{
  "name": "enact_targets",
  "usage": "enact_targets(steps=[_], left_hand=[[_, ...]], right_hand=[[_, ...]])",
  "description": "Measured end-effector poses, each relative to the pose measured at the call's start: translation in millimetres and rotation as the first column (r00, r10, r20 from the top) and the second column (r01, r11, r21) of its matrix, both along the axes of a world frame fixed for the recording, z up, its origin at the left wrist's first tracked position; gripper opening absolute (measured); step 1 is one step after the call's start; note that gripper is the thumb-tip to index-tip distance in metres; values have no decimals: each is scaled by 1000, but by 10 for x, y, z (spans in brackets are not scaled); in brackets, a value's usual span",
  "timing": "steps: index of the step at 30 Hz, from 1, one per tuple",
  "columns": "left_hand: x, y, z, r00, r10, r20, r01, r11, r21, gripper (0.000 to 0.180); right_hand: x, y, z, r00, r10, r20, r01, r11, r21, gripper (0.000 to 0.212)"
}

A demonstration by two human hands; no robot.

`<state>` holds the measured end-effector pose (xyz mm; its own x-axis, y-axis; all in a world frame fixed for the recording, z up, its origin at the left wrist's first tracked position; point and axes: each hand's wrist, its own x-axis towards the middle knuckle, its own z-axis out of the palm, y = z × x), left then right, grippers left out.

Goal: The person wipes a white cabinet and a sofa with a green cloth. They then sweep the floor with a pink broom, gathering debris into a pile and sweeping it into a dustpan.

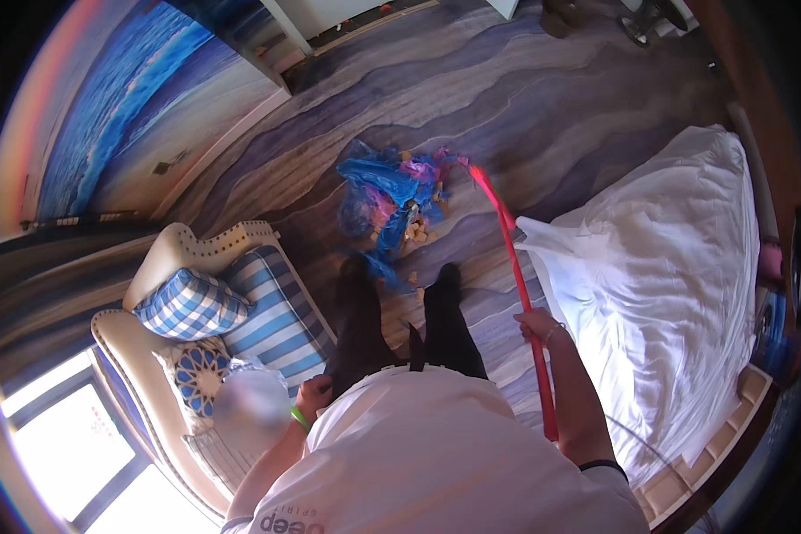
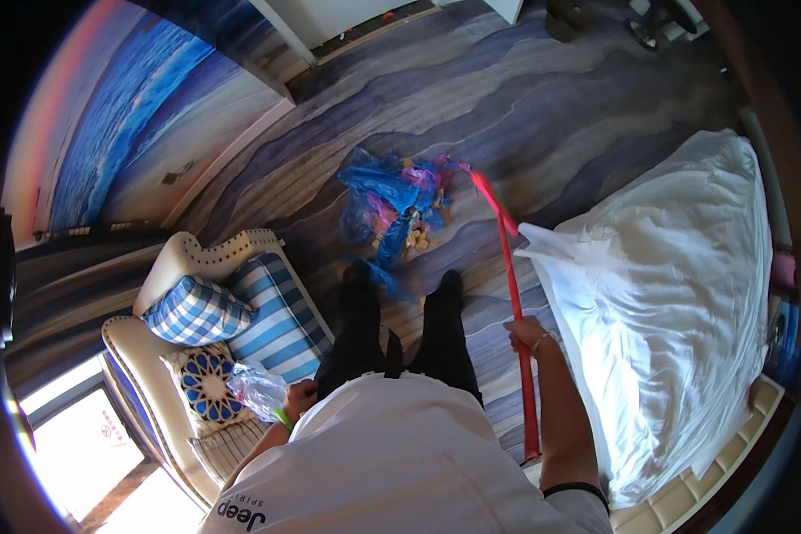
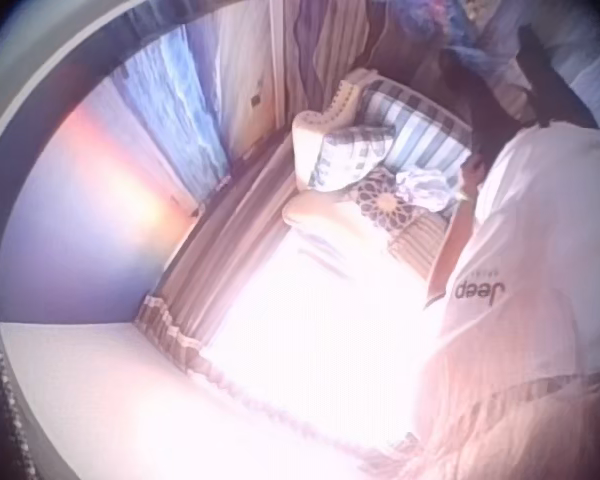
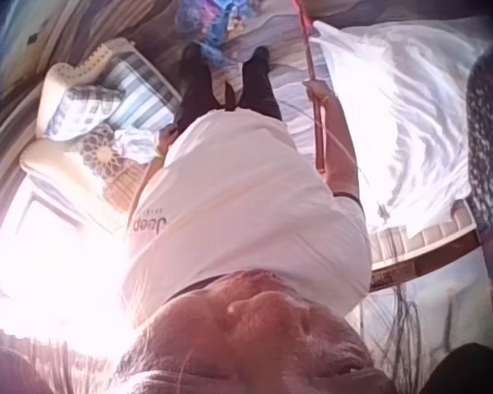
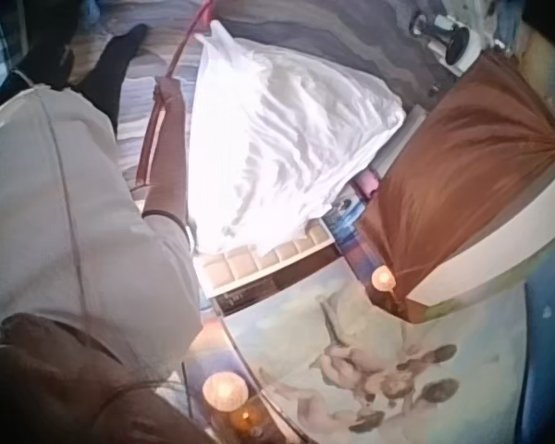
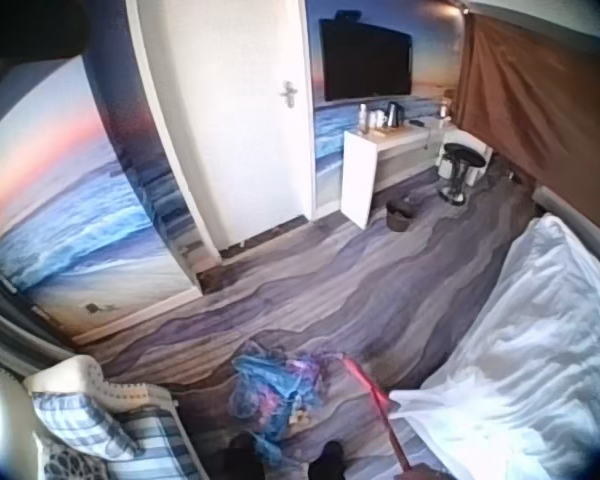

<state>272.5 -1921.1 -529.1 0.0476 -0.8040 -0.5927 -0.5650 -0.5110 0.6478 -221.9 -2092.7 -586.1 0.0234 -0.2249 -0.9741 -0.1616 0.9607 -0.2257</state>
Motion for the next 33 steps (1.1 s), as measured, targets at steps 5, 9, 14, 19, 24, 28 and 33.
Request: enact_targets(steps=[5,9,14,19,24,28,33], left_hand=[[-397,240,34,999,12,39,-11,1000,-22,19],[-625,390,30,993,122,-8,-122,993,5,21],[-743,492,21,988,152,19,-153,985,81,20],[-769,824,-118,986,168,-12,-166,982,93,18],[-765,1304,-278,967,254,-29,-253,967,29,20],[-664,1498,-447,975,217,-39,-215,976,36,18],[-611,1672,-432,960,243,-140,-248,968,-22,18]], right_hand=[[-255,-246,-448,969,60,241,-64,998,11,28],[-367,-569,130,979,55,195,-49,998,-38,26],[-400,-1050,-192,939,327,-105,-341,923,-178,26],[-103,-1176,-639,969,142,203,-155,987,50,28],[-135,-795,403,942,190,275,-186,982,-42,35],[176,-243,1181,946,231,229,-250,967,55,34],[692,281,1071,847,192,496,-370,882,292,39]])
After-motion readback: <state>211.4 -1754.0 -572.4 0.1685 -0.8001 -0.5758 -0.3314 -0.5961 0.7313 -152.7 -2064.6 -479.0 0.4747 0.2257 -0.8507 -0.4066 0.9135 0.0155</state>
